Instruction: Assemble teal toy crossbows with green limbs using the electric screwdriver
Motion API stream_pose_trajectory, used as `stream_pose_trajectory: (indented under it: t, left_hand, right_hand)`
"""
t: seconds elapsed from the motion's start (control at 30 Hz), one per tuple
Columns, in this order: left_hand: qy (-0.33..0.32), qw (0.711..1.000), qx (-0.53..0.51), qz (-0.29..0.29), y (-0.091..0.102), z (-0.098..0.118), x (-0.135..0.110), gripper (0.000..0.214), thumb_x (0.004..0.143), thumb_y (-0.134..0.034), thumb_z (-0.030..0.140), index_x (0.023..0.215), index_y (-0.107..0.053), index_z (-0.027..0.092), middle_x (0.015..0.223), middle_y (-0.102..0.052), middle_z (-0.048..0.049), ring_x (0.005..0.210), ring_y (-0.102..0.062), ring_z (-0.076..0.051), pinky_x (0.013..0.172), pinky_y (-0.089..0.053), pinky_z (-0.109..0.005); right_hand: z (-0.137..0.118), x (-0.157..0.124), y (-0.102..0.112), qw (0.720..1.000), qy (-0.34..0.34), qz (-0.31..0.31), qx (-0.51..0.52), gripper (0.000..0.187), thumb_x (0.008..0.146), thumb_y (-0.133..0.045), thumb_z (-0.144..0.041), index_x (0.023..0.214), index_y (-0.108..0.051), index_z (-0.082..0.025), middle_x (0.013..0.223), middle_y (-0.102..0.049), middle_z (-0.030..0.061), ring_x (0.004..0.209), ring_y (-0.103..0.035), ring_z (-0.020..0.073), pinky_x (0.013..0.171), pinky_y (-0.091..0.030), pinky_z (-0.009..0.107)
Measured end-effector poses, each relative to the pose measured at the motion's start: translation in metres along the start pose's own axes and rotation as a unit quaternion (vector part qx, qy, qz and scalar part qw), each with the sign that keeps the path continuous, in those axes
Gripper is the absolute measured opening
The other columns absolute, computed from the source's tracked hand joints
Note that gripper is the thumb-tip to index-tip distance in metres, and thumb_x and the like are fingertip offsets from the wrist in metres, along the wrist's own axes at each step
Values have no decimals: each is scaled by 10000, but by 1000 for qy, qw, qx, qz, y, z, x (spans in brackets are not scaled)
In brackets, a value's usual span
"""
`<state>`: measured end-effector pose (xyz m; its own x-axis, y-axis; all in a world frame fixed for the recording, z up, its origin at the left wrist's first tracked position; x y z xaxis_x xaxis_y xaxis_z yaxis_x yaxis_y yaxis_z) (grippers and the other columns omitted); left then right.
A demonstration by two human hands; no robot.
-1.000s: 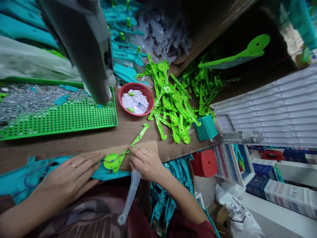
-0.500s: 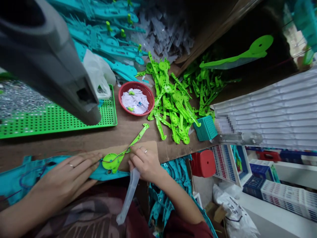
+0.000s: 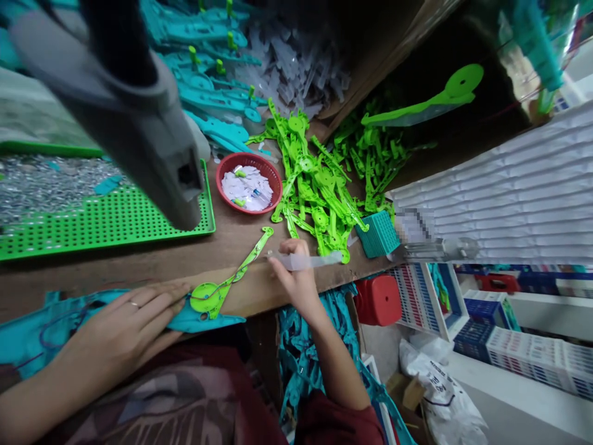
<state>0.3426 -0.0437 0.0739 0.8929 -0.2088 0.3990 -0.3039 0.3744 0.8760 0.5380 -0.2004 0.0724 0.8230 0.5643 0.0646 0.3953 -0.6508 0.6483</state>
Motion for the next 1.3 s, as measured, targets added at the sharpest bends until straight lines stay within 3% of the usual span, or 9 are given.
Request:
stream_pose_trajectory:
  t: [0.17,0.4,0.57,0.7,0.87,0.97,1.13,1.2,1.3]
  left_hand:
    - [17,1000,-22,-14,-4,-4,-2,341,1029,-428,302,1068,-722,133,1027,-709,-138,978,-643,-296,889,-513,-467]
    - [3,1000,-10,-24,-4,-2,0,323,1019,-472,311,1052,-721,107,1025,-705,-150,982,-645,-303,889,-520,-464]
    - [0,1000,-9,-19,-3,0,1,325,1018,-472,289,1051,-724,85,1025,-709,-165,979,-649,-306,885,-526,-469]
    - [-13,1000,11,-24,-4,3,2,334,1016,-461,266,1068,-721,62,1049,-703,-182,992,-646,-318,886,-529,-476]
    - [-32,999,23,-18,-1,4,3,338,1015,-447,251,1039,-723,57,1006,-697,-173,987,-634,-322,870,-518,-465]
    - [-43,999,30,-6,2,5,3,332,1012,-442,234,1033,-721,56,987,-695,-173,978,-628,-323,865,-503,-461]
    - [-48,998,28,-5,2,5,2,324,1013,-450,245,1026,-718,64,990,-701,-167,951,-625,-320,871,-477,-464]
    - [-48,999,25,-1,3,4,2,332,1017,-441,258,1003,-723,82,976,-705,-158,918,-625,-309,863,-469,-459]
    - [-56,998,24,9,4,2,1,393,1035,-371,261,947,-732,134,949,-713,-140,888,-626,-294,857,-454,-453]
  right_hand:
    - [16,-30,8,960,-183,28,208,399,815,-770,-420,1084,-545,-231,891,-676,28,695,-684,184,669,-602,347]
    - [7,-58,-92,852,-326,-120,391,459,735,-821,-514,944,-569,-193,641,-719,12,479,-663,141,429,-524,204]
    - [19,-62,-110,839,-341,-126,404,489,718,-832,-514,935,-541,-187,608,-702,-2,470,-666,139,399,-504,179]
    - [22,-64,-102,886,-317,-123,315,450,788,-767,-528,960,-495,-213,615,-634,-52,407,-572,111,335,-403,179]
    - [1,-55,-49,988,-140,59,35,693,757,-842,-402,1324,-481,-231,1150,-584,84,715,-609,136,623,-587,294]
    - [-23,-54,-53,997,-42,15,-70,523,903,-701,-354,1378,-522,-229,1363,-502,166,1034,-640,246,904,-598,430]
    - [-40,-45,-53,979,73,-14,-191,407,957,-611,-376,1299,-602,-156,1513,-476,204,1416,-396,377,1160,-392,607]
    - [-37,-30,-50,976,102,-45,-186,381,950,-615,-398,1229,-636,-138,1489,-523,200,1424,-393,372,1160,-396,585]
    - [-19,13,-28,980,90,-89,-154,332,971,-577,-412,1165,-657,-155,1277,-686,145,1249,-585,277,1031,-521,427]
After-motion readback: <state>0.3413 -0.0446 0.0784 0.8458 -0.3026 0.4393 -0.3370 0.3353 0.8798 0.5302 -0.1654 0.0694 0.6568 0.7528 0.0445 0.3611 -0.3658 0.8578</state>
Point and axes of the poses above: each hand's wrist, its own x-axis towards the middle knuckle, its own y-axis out of the back of the hand, z = x × y, the point moved 10 cm from there along x, towards the middle knuckle
